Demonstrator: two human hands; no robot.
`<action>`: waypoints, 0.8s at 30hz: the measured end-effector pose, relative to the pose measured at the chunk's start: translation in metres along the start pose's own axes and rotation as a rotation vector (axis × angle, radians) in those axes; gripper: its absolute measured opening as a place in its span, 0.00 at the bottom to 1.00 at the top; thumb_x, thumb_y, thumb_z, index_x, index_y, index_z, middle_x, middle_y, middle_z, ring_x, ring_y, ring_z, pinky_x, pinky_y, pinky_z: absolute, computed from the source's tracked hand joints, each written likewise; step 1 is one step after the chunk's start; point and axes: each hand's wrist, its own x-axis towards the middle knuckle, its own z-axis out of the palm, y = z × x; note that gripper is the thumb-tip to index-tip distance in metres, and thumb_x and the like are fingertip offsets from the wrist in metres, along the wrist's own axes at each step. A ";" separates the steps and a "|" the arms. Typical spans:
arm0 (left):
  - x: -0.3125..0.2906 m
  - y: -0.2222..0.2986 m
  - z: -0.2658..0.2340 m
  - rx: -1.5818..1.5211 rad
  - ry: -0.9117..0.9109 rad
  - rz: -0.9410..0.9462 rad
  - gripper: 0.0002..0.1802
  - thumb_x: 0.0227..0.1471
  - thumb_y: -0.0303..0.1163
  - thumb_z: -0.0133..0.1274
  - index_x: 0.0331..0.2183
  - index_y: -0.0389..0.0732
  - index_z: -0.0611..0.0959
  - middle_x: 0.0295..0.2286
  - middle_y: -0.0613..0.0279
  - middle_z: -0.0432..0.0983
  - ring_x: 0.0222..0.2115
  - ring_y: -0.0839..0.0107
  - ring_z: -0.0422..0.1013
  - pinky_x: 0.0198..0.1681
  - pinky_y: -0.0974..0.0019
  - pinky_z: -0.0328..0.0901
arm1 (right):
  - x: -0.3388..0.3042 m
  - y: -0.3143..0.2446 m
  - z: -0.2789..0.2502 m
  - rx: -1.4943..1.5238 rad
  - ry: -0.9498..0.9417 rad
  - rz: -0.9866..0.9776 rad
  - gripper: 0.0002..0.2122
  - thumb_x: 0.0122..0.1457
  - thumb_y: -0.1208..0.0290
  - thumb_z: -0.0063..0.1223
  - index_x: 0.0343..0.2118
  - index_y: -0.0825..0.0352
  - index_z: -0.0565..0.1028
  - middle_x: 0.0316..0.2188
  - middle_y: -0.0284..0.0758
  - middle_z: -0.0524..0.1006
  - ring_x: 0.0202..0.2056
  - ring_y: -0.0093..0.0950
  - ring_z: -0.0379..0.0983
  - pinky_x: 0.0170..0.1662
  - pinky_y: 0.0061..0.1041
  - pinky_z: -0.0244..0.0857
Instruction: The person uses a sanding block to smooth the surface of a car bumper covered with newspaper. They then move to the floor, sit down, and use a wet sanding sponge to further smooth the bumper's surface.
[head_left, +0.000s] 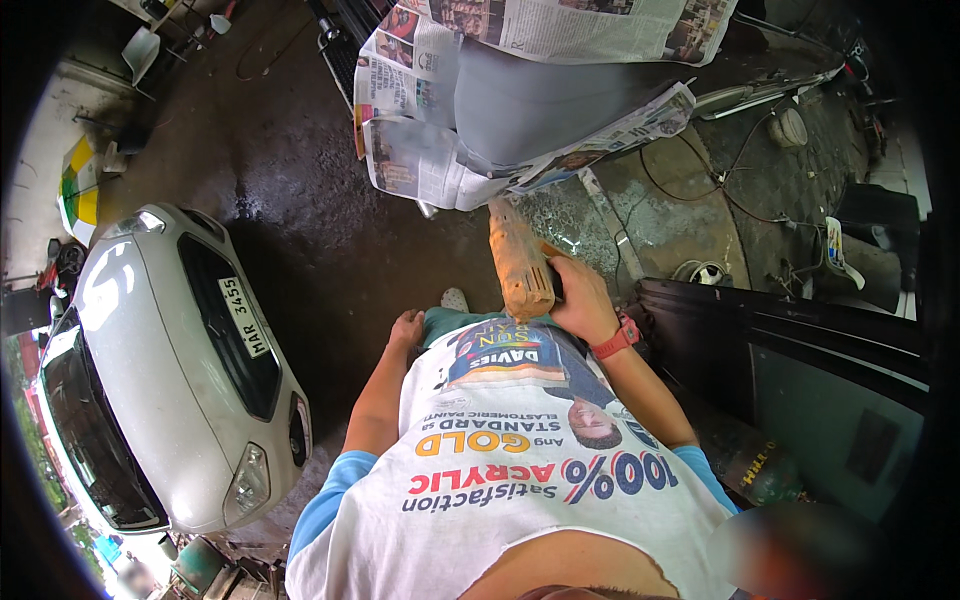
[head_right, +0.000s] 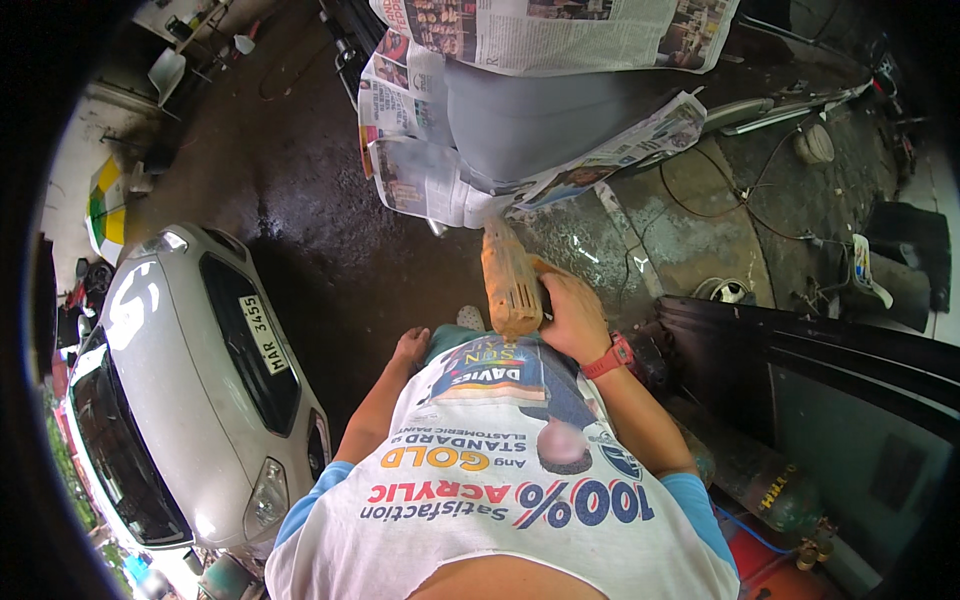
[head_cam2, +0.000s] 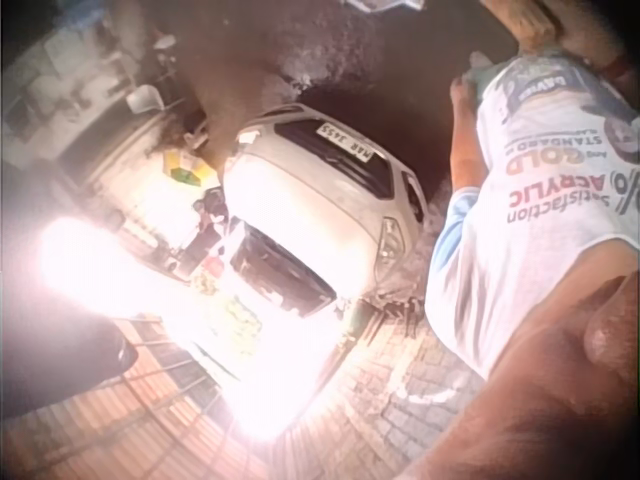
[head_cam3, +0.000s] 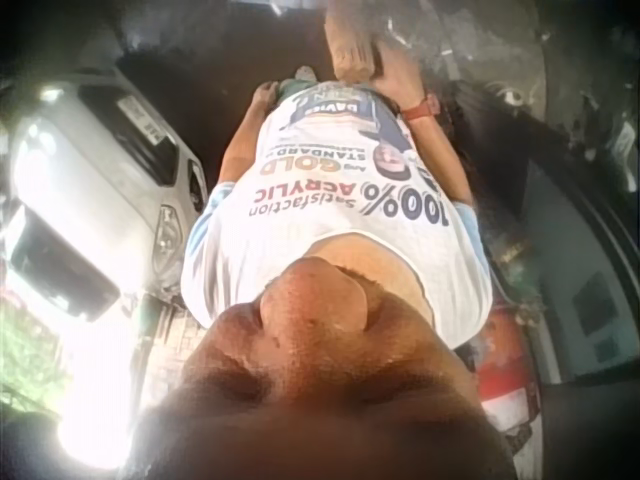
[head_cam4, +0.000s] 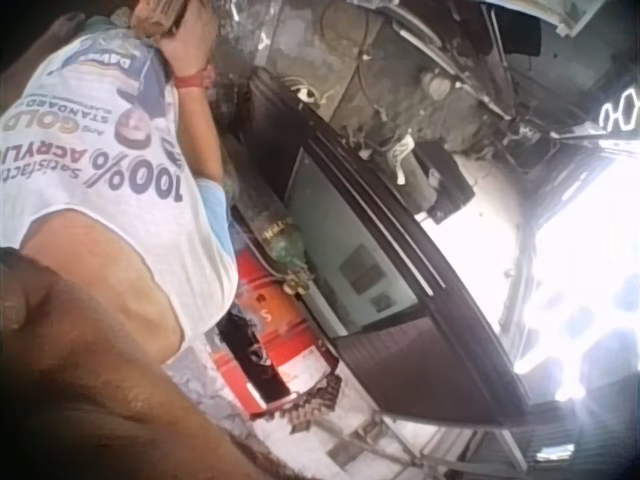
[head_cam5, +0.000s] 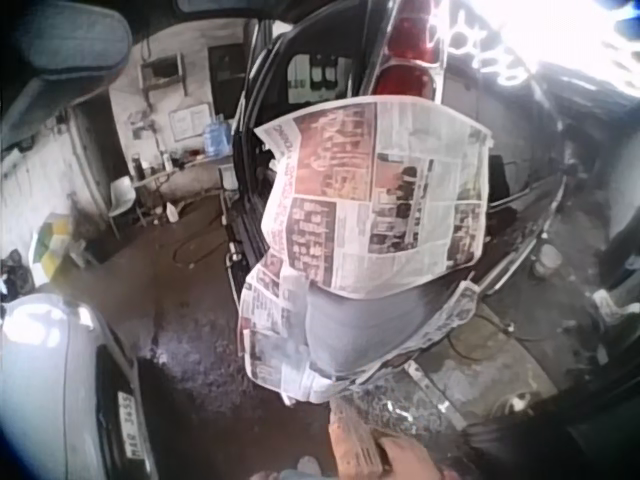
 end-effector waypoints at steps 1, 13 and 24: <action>-0.001 0.003 -0.002 0.024 0.008 0.021 0.34 0.63 0.49 0.53 0.61 0.33 0.77 0.58 0.43 0.75 0.60 0.52 0.71 0.64 0.59 0.64 | -0.003 0.003 -0.001 -0.025 0.008 0.004 0.25 0.47 0.70 0.70 0.49 0.71 0.75 0.45 0.48 0.80 0.50 0.50 0.75 0.53 0.46 0.68; -0.005 0.003 -0.001 0.122 0.024 0.022 0.33 0.63 0.52 0.53 0.59 0.37 0.80 0.57 0.44 0.77 0.60 0.53 0.72 0.63 0.58 0.65 | -0.002 0.002 -0.049 0.116 0.580 -0.008 0.22 0.56 0.70 0.69 0.52 0.71 0.75 0.46 0.44 0.81 0.45 0.41 0.80 0.49 0.36 0.72; -0.006 0.026 -0.004 0.116 0.053 0.061 0.31 0.64 0.47 0.54 0.59 0.35 0.79 0.55 0.44 0.78 0.58 0.54 0.74 0.62 0.58 0.66 | 0.021 -0.045 -0.054 0.640 0.273 -0.106 0.20 0.56 0.77 0.65 0.52 0.69 0.77 0.44 0.38 0.82 0.44 0.35 0.81 0.49 0.30 0.72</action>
